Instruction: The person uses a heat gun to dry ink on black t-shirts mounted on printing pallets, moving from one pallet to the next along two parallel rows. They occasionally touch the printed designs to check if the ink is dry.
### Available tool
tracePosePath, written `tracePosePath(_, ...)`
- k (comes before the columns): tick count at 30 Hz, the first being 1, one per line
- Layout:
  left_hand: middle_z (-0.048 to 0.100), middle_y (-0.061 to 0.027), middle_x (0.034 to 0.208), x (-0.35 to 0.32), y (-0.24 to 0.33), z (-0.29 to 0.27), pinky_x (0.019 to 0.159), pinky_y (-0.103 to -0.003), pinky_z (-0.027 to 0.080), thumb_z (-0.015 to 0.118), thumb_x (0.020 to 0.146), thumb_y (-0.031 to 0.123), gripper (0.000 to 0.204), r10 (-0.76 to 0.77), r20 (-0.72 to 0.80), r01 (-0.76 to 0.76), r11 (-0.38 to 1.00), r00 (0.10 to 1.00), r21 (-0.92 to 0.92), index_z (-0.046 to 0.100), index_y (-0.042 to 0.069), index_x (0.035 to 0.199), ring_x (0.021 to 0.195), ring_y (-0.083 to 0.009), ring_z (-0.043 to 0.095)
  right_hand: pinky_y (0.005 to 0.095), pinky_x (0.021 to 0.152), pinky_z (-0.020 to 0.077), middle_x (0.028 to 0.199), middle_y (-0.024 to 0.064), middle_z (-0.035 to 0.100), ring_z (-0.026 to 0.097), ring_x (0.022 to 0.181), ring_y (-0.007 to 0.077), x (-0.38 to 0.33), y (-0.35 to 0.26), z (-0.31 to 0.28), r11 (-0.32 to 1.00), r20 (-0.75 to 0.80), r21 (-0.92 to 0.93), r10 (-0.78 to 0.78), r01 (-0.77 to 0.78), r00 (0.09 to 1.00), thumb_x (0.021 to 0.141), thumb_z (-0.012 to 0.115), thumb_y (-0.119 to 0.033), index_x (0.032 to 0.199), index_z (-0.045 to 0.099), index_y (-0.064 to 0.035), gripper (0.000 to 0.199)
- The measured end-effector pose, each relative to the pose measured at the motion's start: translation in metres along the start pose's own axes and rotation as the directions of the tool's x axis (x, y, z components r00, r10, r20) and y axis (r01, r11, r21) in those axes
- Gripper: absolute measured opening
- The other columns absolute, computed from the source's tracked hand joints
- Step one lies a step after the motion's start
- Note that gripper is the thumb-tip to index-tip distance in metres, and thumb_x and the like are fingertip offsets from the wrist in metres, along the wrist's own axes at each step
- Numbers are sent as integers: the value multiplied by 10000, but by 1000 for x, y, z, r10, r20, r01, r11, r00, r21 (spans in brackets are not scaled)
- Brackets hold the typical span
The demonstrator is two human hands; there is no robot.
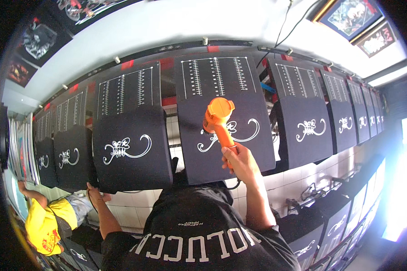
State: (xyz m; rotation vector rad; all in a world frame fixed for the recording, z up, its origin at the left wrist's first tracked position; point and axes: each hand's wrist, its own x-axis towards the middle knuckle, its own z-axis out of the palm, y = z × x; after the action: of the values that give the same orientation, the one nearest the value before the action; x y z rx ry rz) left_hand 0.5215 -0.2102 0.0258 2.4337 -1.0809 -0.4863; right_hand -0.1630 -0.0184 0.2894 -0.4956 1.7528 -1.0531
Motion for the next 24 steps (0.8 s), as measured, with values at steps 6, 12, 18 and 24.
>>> tracePosePath(6,637,-237,1175,-33,58,21,921,-464,468,374,973,570,671,34,-142,-27,999,989,47,649,-15,1152,1057,-419,609,226,502,442,750,16,583,586,610,85,-1,-6,25,999,5,-36,-22,23,1000,947,583,-300,988,584,-12,291)
tracePosePath(12,601,-235,1248,-52,97,28,1008,-452,415,330,984,543,660,-120,-68,124,990,990,59,645,-4,1178,1169,-412,549,225,496,439,750,16,581,589,609,85,-5,-10,32,994,4,-106,-7,7,1000,941,581,-284,977,588,-7,279)
tracePosePath(18,554,-229,1320,-30,71,39,1043,-444,380,309,973,534,657,-206,-27,208,975,978,78,612,13,1236,1213,-401,523,223,482,436,752,31,597,592,594,94,-2,-4,32,991,31,-129,-23,27,999,947,579,-272,1045,590,21,309)
tracePosePath(24,558,-234,1313,-46,91,38,1036,-434,386,336,960,527,659,-159,-48,159,987,986,-9,611,-12,1221,1209,-399,528,220,482,440,752,30,600,594,591,93,-5,3,26,986,-96,-164,-28,12,995,948,578,-278,1010,599,9,294)
